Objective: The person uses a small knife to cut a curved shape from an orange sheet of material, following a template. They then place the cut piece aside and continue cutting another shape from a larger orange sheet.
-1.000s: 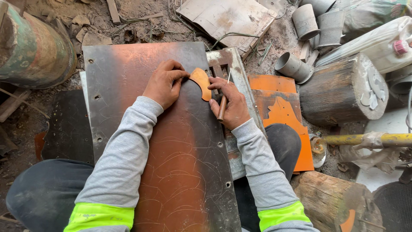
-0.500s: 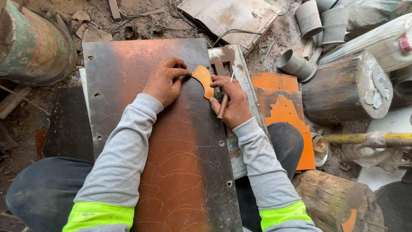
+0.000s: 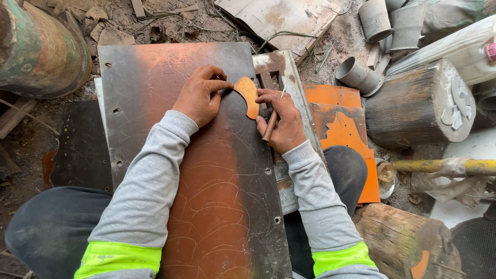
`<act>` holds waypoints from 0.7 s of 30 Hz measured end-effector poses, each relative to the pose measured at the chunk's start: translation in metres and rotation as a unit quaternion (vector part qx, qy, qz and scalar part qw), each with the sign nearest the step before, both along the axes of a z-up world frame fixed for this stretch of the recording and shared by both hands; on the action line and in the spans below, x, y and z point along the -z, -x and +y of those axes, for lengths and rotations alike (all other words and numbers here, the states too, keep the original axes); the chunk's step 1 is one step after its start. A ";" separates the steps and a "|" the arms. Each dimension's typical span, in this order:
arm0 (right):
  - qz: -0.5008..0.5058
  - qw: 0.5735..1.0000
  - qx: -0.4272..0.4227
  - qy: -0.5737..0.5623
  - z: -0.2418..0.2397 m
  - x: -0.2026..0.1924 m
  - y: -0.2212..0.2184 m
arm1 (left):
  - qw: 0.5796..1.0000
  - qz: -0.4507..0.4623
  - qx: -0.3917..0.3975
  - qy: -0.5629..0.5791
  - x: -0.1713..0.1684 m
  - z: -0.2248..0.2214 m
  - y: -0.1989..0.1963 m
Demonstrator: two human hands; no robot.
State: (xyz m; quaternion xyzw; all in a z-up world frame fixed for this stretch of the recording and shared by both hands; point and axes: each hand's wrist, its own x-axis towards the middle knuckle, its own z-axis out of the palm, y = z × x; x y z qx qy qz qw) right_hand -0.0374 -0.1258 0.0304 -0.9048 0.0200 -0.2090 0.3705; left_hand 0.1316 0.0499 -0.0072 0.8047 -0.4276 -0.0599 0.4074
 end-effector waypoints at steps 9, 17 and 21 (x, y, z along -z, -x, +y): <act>-0.004 1.000 -0.007 0.009 -0.002 0.002 0.000 | 1.000 -0.015 0.007 -0.010 -0.001 0.000 0.000; -0.003 1.000 -0.005 0.018 -0.002 0.003 0.000 | 1.000 -0.025 0.011 -0.004 0.000 0.000 0.000; -0.003 1.000 -0.004 0.020 -0.001 0.004 -0.001 | 1.000 -0.029 0.010 -0.004 0.000 0.000 0.000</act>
